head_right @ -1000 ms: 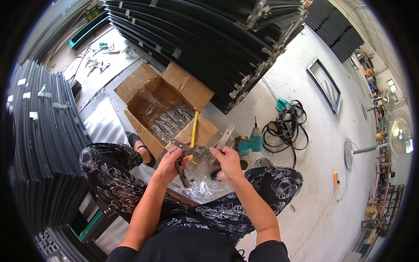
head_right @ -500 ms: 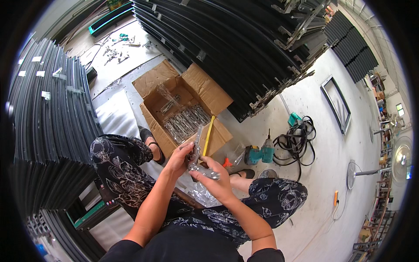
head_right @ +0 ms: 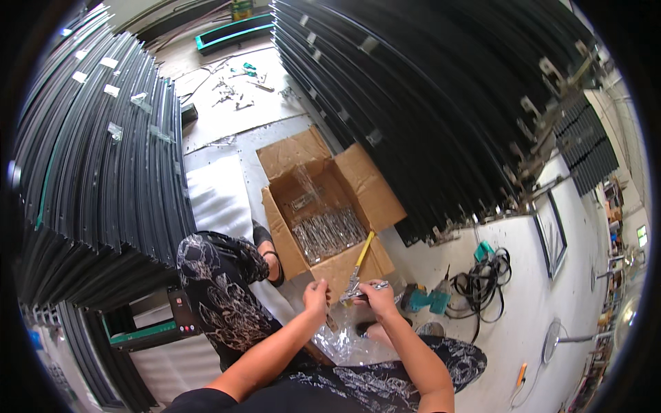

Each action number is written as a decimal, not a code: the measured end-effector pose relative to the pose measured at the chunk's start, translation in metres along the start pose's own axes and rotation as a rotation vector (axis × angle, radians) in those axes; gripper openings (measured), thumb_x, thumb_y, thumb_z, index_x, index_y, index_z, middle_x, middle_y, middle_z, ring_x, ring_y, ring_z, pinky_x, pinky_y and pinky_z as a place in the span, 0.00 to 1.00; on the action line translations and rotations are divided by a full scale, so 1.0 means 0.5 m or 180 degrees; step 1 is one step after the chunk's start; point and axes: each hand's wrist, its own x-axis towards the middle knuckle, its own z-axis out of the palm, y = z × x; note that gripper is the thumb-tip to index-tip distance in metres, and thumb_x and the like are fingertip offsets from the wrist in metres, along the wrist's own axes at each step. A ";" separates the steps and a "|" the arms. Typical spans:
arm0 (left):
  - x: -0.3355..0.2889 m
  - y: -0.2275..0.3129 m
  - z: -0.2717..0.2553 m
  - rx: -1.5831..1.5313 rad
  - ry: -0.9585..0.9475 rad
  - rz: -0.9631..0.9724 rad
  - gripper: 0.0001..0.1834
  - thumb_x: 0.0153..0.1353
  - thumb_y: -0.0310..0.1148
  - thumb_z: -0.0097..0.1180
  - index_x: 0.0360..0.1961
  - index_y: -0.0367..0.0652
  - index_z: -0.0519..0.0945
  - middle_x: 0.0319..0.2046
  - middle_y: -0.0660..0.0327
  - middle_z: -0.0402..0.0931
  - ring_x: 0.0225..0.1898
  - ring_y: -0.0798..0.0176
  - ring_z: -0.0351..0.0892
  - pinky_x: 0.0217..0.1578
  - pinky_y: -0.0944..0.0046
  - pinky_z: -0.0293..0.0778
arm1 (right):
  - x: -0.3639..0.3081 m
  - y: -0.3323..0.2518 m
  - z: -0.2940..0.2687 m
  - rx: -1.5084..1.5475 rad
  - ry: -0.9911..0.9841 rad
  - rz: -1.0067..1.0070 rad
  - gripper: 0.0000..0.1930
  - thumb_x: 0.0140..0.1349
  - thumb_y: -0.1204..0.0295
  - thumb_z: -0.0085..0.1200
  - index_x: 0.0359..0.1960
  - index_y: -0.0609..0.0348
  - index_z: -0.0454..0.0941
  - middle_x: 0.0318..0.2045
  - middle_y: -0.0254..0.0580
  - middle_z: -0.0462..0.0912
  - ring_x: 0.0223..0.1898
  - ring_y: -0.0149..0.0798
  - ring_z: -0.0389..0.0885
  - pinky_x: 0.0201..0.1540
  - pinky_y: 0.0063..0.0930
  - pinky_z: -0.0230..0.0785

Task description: The person takes metal hardware from a cardboard box, handles the items, and places them onto a metal frame structure.

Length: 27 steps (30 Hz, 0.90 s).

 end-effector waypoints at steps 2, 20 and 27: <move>0.005 -0.011 0.003 0.0021 0.0033 -0.0032 0.12 0.60 0.40 0.55 0.33 0.41 0.76 0.22 0.64 0.74 0.20 0.70 0.70 0.20 0.67 0.66 | 0.086 -0.035 0.041 -0.0268 -0.0121 -0.0095 0.04 0.54 0.77 0.54 0.26 0.66 0.73 0.24 0.43 0.79 0.21 0.36 0.80 0.23 0.25 0.78; -0.028 0.055 0.011 -0.0590 -0.0934 -0.0398 0.13 0.63 0.40 0.52 0.27 0.43 0.75 0.20 0.66 0.72 0.19 0.73 0.67 0.20 0.71 0.64 | 0.020 -0.227 0.256 -0.2269 -0.1402 -0.2626 0.12 0.59 0.72 0.54 0.42 0.66 0.79 0.34 0.40 0.82 0.35 0.28 0.78 0.38 0.21 0.71; -0.015 0.075 0.011 -0.0912 -0.1239 -0.0425 0.12 0.63 0.41 0.52 0.30 0.44 0.75 0.23 0.66 0.74 0.21 0.70 0.70 0.23 0.69 0.68 | -0.078 -0.070 0.036 -0.2494 -0.0425 -0.1797 0.14 0.58 0.69 0.55 0.42 0.66 0.77 0.36 0.44 0.82 0.38 0.32 0.80 0.42 0.24 0.72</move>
